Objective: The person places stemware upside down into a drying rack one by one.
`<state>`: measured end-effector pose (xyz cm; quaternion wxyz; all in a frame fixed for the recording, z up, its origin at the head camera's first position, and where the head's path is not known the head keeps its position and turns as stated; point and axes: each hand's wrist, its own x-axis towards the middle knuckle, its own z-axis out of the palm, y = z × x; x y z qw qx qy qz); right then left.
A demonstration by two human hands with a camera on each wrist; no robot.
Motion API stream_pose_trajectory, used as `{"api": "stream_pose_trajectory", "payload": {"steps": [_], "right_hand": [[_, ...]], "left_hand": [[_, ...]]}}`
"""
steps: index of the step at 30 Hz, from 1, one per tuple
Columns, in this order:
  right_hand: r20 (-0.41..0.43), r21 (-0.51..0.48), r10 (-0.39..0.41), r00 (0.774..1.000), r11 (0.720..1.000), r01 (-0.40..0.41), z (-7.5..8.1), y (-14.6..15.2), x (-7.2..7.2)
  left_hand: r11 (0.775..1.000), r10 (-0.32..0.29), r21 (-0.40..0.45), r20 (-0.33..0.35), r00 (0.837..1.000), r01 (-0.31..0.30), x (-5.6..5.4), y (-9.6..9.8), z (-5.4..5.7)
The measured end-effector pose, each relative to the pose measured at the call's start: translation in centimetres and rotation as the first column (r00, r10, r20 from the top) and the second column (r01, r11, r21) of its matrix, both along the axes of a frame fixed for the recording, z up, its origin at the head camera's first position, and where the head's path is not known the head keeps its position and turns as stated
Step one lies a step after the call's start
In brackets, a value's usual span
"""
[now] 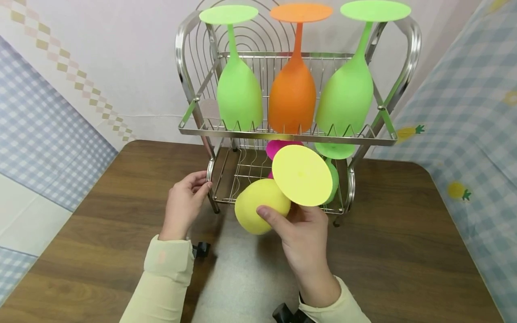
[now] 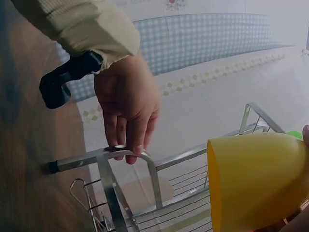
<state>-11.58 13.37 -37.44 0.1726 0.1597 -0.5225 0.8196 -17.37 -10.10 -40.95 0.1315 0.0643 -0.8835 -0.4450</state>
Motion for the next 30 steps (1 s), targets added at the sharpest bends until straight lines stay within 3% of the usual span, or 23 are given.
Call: {"api": "stream_pose_trajectory", "payload": {"steps": [14, 30], "right_hand": [[0.185, 0.148, -0.039, 0.982, 0.989, 0.011, -0.6, -0.6, -0.6], [0.248, 0.3, -0.05, 0.968, 0.953, -0.028, -1.6, -1.5, -1.9]], "left_hand": [[1.0, -0.002, -0.014, -0.028, 1.0, 0.001, -0.2, 0.3, -0.2], [1.0, 0.008, -0.017, -0.033, 0.999, -0.009, -0.1, 0.0, -0.3]]}}
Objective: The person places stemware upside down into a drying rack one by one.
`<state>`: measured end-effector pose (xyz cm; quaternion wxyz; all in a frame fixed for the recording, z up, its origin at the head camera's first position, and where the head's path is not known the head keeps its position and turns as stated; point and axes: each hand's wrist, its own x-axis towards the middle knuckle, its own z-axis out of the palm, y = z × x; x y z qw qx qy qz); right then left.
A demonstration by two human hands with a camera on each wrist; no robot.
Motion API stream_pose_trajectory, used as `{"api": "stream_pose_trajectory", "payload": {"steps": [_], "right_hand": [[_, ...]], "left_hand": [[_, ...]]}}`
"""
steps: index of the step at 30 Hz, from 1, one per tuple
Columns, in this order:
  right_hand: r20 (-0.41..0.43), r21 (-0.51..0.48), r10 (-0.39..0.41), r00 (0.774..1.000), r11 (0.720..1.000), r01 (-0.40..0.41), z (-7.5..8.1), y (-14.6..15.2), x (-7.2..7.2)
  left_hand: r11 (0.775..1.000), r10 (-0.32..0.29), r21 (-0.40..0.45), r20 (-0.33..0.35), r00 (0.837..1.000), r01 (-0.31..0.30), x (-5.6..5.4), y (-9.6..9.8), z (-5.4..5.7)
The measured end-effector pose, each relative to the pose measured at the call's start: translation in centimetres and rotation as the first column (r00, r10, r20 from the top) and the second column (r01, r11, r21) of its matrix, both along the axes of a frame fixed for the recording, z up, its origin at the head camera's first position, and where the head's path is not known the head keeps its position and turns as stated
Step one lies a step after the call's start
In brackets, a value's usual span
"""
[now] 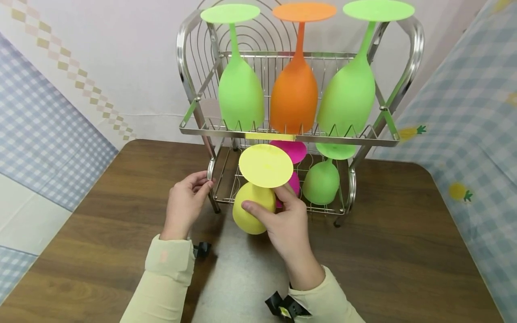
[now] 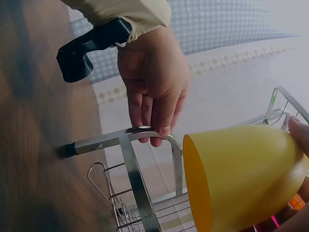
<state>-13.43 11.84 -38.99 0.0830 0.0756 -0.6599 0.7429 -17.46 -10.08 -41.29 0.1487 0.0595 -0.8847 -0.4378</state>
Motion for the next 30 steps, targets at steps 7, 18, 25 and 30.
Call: {"api": "stream_pose_trajectory", "payload": {"steps": [7, 18, 25, 30], "right_hand": [[0.045, 0.06, -0.003, 0.999, 0.998, 0.0, -0.3, -0.3, -0.4], [0.061, 0.054, -0.022, 0.998, 0.998, 0.019, -0.4, -0.6, -1.5], [0.071, 0.072, -0.022, 0.997, 0.997, 0.017, -0.3, -0.8, -1.6], [0.073, 0.092, -0.022, 0.997, 0.996, 0.015, -0.5, -1.0, -1.9]], "left_hand": [[1.0, 0.008, 0.005, 0.016, 1.0, -0.008, 0.0, 0.0, -0.1], [1.0, 0.002, 0.013, 0.006, 1.0, -0.003, -0.1, 0.0, 0.0], [1.0, 0.005, 0.013, 0.011, 1.0, -0.005, -0.2, 0.0, 0.1], [1.0, 0.003, 0.018, 0.015, 1.0, -0.003, -0.1, 0.0, 0.0]]}}
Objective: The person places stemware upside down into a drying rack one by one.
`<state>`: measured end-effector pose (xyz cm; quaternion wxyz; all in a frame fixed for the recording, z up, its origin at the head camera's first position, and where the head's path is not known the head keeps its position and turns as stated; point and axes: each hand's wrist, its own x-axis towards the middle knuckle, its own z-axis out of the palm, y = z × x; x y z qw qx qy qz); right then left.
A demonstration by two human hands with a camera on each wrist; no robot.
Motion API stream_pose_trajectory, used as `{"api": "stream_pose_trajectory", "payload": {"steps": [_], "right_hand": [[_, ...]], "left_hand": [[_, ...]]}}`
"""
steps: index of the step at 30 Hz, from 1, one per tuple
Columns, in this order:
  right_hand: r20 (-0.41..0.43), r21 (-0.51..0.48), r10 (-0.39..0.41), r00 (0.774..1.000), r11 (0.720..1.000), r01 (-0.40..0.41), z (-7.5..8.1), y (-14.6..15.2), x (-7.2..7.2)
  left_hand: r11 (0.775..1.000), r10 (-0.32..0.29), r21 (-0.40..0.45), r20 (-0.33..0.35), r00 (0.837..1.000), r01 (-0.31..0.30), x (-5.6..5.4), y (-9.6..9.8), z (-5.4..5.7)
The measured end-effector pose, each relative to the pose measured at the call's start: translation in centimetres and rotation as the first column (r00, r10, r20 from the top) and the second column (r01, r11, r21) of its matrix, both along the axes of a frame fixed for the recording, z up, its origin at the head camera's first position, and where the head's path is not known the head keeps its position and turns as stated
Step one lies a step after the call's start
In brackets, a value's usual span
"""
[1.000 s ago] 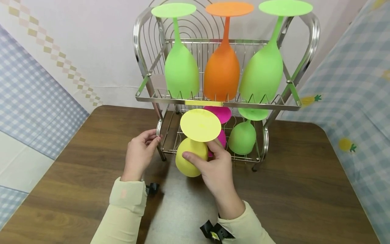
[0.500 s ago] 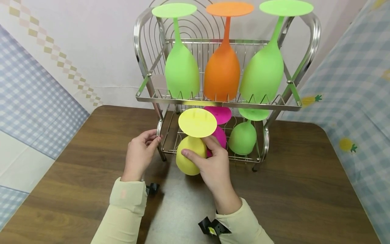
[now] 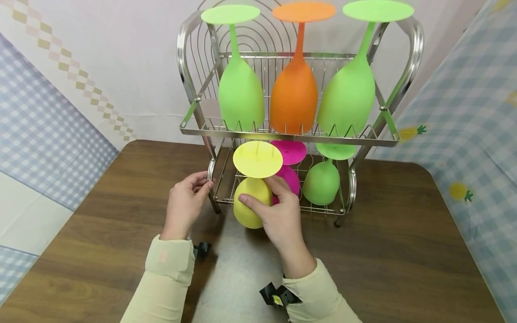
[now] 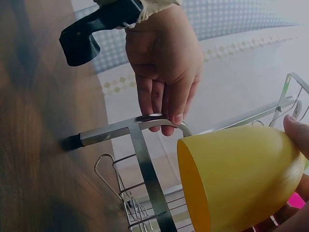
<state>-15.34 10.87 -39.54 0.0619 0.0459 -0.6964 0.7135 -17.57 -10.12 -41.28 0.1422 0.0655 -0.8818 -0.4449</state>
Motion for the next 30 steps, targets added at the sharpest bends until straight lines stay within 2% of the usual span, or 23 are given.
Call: {"api": "stream_pose_trajectory", "payload": {"steps": [7, 23, 30], "right_hand": [[0.002, 0.037, -0.002, 1.0, 0.999, 0.002, -0.4, -0.1, -0.7], [-0.024, 0.052, 0.01, 1.0, 0.999, -0.009, -0.9, -0.8, -1.3], [-0.015, 0.105, 0.002, 1.0, 0.995, -0.001, -1.1, -1.1, -1.4]], "left_hand": [[1.0, 0.002, -0.001, 0.001, 1.0, -0.002, 0.1, 0.0, 0.0], [1.0, -0.003, 0.0, 0.005, 1.0, 0.003, 0.1, 0.1, 0.1], [1.0, 0.0, -0.004, 0.001, 1.0, 0.0, 0.1, 0.0, 0.1]]}}
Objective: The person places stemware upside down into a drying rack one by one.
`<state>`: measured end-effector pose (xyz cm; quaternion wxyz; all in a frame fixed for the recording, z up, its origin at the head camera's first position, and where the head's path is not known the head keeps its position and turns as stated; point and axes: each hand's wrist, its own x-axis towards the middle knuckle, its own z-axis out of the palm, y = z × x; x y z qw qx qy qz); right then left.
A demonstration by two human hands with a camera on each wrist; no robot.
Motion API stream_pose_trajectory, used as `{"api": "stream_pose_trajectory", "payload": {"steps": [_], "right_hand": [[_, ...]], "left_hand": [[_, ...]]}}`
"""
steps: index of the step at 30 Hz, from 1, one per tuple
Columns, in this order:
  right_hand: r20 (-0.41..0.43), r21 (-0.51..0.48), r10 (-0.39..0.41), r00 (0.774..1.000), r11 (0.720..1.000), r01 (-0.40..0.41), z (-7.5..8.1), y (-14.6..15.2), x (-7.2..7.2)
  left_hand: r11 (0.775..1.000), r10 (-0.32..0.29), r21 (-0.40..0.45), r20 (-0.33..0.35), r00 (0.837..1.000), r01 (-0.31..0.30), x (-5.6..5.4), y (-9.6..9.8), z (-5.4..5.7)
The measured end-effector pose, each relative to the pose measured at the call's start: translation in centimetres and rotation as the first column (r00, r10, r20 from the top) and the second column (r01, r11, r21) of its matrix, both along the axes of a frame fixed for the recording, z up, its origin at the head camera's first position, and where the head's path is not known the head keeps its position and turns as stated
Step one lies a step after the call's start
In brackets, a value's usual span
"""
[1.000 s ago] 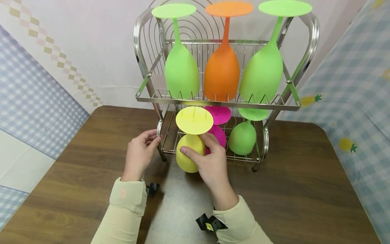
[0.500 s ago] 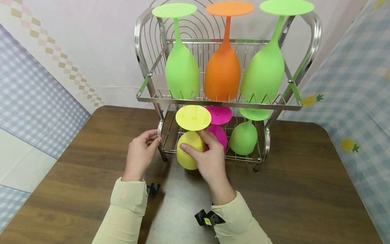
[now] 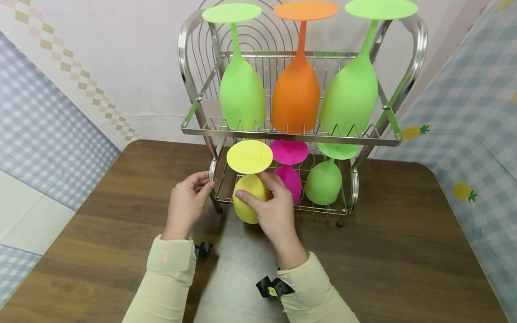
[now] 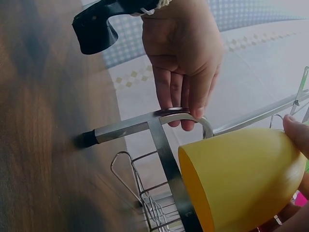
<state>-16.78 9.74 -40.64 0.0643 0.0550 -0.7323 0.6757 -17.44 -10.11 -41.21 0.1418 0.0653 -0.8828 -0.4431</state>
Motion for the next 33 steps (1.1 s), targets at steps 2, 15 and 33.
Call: {"api": "stream_pose_trajectory", "payload": {"steps": [2, 15, 33], "right_hand": [[0.001, 0.006, 0.002, 1.0, 1.0, -0.002, -0.02, -0.1, 0.01], [-0.039, 0.0, 0.014, 0.999, 1.0, -0.014, -0.23, -0.78, -0.28], [-0.034, 0.001, 0.017, 0.999, 1.0, -0.017, -0.37, -0.9, -0.66]], "left_hand": [[1.0, 0.002, -0.001, 0.001, 1.0, -0.002, 0.0, 0.02, -0.01], [1.0, 0.001, 0.003, -0.012, 1.0, -0.001, -0.04, 0.04, -0.1], [1.0, 0.008, -0.016, 0.011, 1.0, -0.008, -0.09, 0.01, -0.11]]}}
